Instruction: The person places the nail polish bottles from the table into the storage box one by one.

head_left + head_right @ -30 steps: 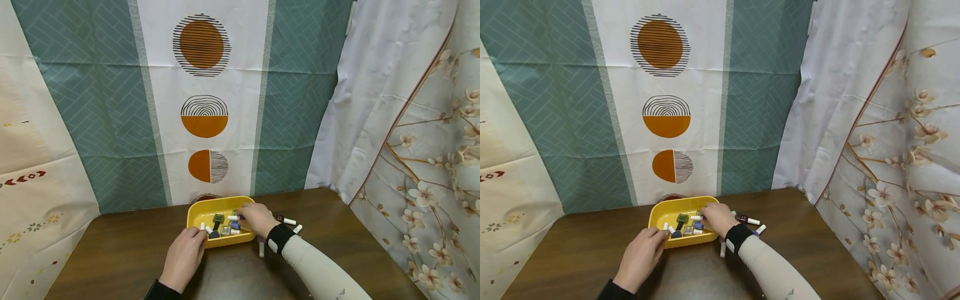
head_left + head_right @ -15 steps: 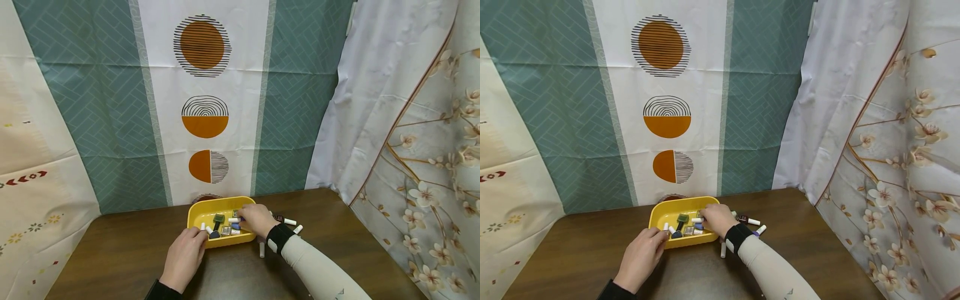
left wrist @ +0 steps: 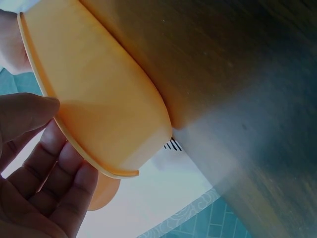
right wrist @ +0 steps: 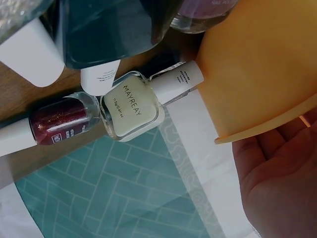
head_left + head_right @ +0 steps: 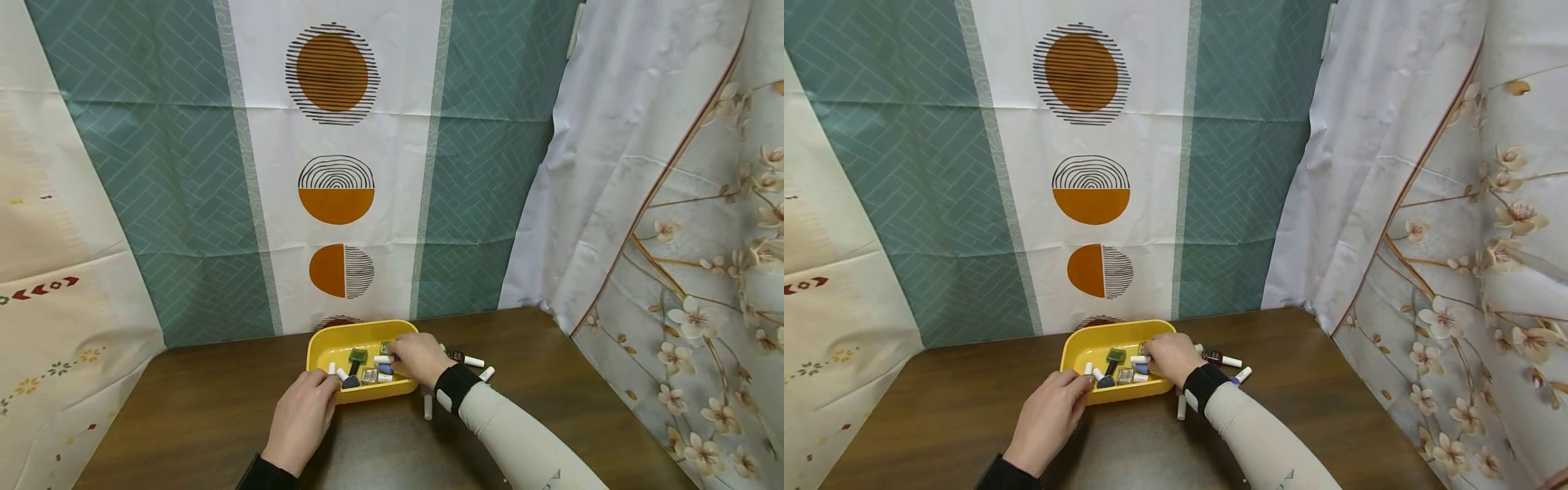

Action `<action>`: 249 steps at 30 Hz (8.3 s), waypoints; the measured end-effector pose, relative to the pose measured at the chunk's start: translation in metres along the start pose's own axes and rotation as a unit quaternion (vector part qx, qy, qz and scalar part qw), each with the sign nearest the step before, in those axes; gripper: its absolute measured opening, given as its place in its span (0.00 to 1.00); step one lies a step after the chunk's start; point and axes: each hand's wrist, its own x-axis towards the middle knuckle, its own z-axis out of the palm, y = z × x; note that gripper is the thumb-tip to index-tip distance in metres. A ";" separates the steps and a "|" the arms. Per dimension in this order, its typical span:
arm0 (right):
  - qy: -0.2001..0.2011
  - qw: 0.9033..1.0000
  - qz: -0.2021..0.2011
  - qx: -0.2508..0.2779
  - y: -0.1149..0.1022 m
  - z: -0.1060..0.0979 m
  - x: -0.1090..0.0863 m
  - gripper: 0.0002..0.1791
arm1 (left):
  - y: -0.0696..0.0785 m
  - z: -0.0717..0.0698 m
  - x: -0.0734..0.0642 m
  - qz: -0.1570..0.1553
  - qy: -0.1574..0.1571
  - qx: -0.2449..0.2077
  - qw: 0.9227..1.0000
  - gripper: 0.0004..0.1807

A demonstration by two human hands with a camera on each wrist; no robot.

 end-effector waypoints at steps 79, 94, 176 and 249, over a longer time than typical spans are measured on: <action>0.075 0.997 -0.033 0.014 0.010 0.018 -0.134 0.41 | -0.002 -0.001 -0.002 0.021 0.028 0.002 0.999 0.15; 0.038 0.999 -0.024 0.031 0.012 0.018 -0.121 0.47 | -0.001 -0.001 -0.003 0.015 0.024 0.003 1.000 0.16; 0.075 0.996 0.018 0.049 0.004 -0.053 -0.149 0.45 | 0.000 0.000 -0.002 0.006 0.007 0.001 1.000 0.16; 0.030 0.998 0.040 0.044 -0.004 -0.026 -0.021 0.39 | -0.001 0.000 -0.001 0.005 0.001 0.002 1.000 0.15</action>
